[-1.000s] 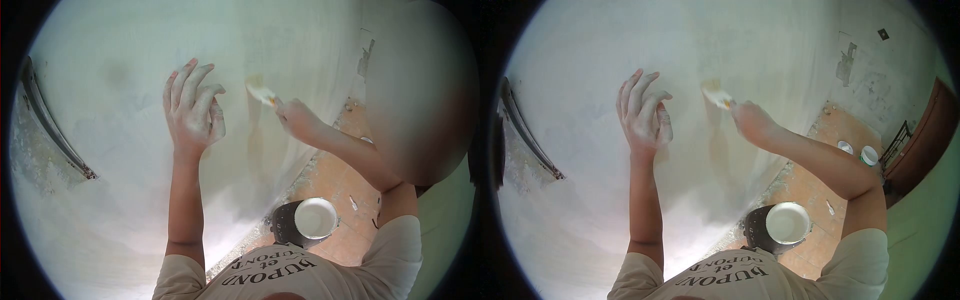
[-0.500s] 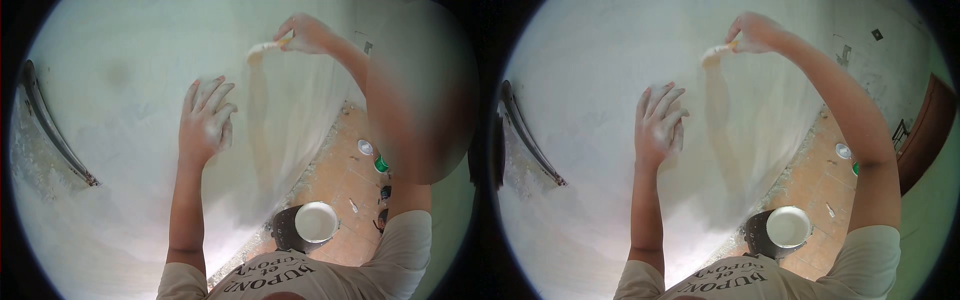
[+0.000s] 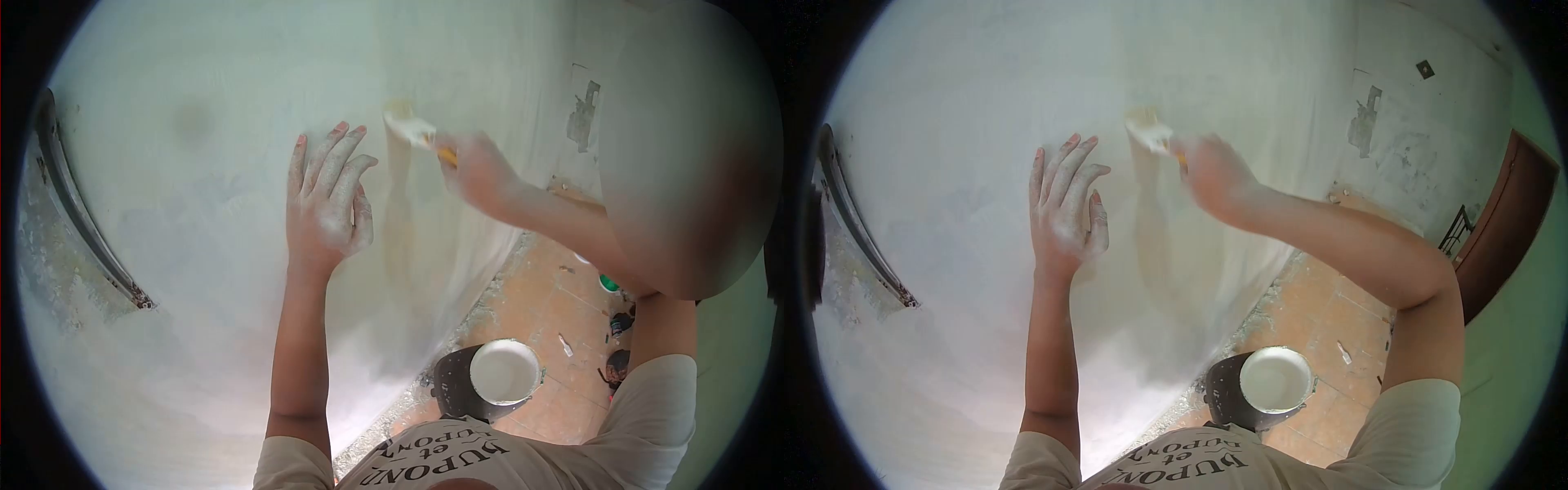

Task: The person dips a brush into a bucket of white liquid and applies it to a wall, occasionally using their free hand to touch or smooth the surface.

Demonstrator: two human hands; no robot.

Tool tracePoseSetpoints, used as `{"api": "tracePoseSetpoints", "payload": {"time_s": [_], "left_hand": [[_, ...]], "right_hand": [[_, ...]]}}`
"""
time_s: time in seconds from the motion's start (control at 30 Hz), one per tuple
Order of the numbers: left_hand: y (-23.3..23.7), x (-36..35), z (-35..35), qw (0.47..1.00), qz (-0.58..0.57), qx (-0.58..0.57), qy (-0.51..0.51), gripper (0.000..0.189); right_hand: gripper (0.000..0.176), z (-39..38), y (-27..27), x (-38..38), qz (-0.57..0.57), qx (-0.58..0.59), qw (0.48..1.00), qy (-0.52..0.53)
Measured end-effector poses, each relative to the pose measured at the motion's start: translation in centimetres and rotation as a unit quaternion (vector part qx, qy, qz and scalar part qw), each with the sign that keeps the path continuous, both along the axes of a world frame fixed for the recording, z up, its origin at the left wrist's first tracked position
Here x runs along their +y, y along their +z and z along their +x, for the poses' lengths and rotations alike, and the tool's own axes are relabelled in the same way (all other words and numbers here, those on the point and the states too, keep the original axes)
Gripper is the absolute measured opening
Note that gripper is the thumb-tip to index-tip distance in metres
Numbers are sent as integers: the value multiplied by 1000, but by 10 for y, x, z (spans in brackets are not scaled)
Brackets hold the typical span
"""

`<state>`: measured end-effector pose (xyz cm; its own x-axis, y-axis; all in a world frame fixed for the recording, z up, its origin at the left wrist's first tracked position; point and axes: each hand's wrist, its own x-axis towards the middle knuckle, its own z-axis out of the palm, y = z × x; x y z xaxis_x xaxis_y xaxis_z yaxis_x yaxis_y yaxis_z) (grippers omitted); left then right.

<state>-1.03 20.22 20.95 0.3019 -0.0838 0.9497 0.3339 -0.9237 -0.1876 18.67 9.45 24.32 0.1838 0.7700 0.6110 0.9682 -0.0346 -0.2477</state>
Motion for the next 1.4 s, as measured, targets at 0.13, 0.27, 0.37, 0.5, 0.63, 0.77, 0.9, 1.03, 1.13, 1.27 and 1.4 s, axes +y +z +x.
{"api": "tracePoseSetpoints", "payload": {"time_s": [0.13, 0.27, 0.37, 0.5, 0.63, 0.77, 0.9, 1.03, 1.13, 1.27, 1.4], "left_hand": [[3, -1, 3, 1000, 6, -10, -18, 28], [10, -1, 11, 998, 9, -38, -50, 27], [33, 3, 17, 997, 12, -27, -73, 28], [59, 12, 18, 994, 48, -67, -76, 30], [52, 10, 26, 994, 59, -90, -30, 29], [51, 10, 24, 994, 55, -91, -7, 27], [49, 14, 27, 995, 48, -92, -3, 28], [49, 12, 26, 995, 41, -88, -6, 29], [52, 11, 28, 995, 43, -94, 1, 29], [51, 12, 30, 994, 45, -98, 13, 29], [51, 11, 32, 994, 37, -102, 18, 28]], "right_hand": [[22, 16, -7, -11, -112, 3, 994, -1], [17, 49, 25, 1, -40, -111, 992, 46], [20, 44, 95, 2, -14, -194, 980, 28], [20, 53, 175, 20, 70, -284, 956, 37], [27, 18, 224, 3, 65, -287, 947, -129], [24, 40, 246, 6, 173, -309, 928, -113], [24, 52, 242, 16, 278, -240, 924, -111], [20, 45, 191, 32, 192, -182, 964, -7], [20, 31, 159, 17, 143, -150, 976, -62], [24, 36, 142, 0, -10, -166, 986, -12], [25, 53, 165, -3, -53, -297, 952, 43]]}}
